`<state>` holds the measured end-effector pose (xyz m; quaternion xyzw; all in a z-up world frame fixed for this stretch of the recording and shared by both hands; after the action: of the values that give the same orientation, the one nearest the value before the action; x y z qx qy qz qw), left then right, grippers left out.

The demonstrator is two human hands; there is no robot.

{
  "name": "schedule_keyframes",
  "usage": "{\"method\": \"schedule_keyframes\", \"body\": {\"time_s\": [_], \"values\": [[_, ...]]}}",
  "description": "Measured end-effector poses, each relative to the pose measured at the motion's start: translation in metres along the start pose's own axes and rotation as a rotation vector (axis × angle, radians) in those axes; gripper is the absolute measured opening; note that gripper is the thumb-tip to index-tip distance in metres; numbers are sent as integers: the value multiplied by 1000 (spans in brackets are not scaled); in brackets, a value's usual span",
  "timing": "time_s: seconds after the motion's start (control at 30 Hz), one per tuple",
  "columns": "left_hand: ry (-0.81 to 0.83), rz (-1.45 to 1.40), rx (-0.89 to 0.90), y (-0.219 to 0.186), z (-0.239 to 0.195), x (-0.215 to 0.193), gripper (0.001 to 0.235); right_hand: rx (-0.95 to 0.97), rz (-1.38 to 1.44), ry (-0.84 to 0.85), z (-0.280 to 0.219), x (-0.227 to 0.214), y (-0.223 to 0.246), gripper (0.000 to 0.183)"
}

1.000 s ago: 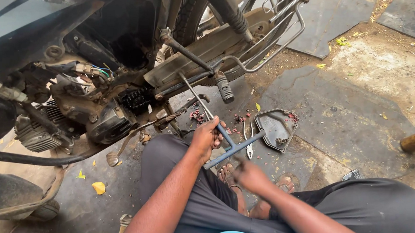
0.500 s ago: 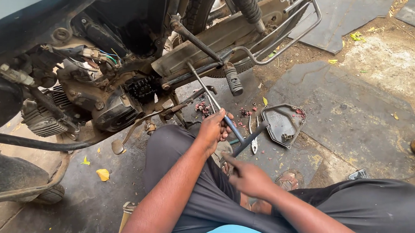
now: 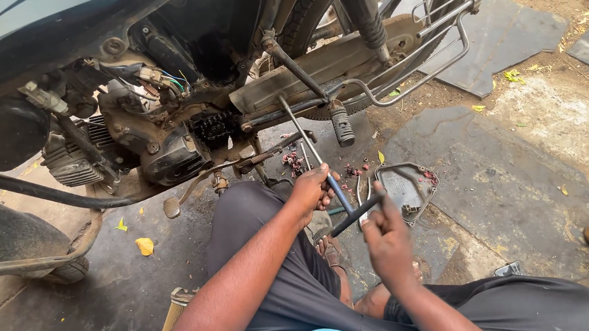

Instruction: The person sits on the ground beside a motorcycle and works on its engine and drive area. They use a T-handle wrench on engine fasteners, wipe parts and hands with a rag, reposition a metal guard rail by hand, and handle small engine components and covers on the ground.

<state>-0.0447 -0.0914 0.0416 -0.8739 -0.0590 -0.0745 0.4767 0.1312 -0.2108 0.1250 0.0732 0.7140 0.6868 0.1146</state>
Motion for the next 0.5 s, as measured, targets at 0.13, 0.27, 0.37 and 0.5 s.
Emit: {"method": "schedule_keyframes", "body": {"time_s": [0.13,0.27,0.37,0.5], "values": [[-4,62,-21,12,13,-4,45,-514,-629,476,-30,27,-4,69],[-7,-7,-30,-9,-3,3,46,-47,-773,586,-6,36,-79,75],[32,-195,33,-17,-8,3,47,80,-536,355,26,3,-149,46],[-33,-125,-13,2,4,-5,46,415,17,93,33,-17,-42,50]]}}
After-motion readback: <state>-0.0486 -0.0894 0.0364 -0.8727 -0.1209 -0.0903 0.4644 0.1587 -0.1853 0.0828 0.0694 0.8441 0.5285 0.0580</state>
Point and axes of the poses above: each hand's wrist, its own z-axis towards the middle knuckle, its own x-axis out of the palm, y = z × x, the point moved 3 cm from there along z, towards the middle knuckle, and after that the axes turned 9 degrees about -y, right-handed, at the moved point
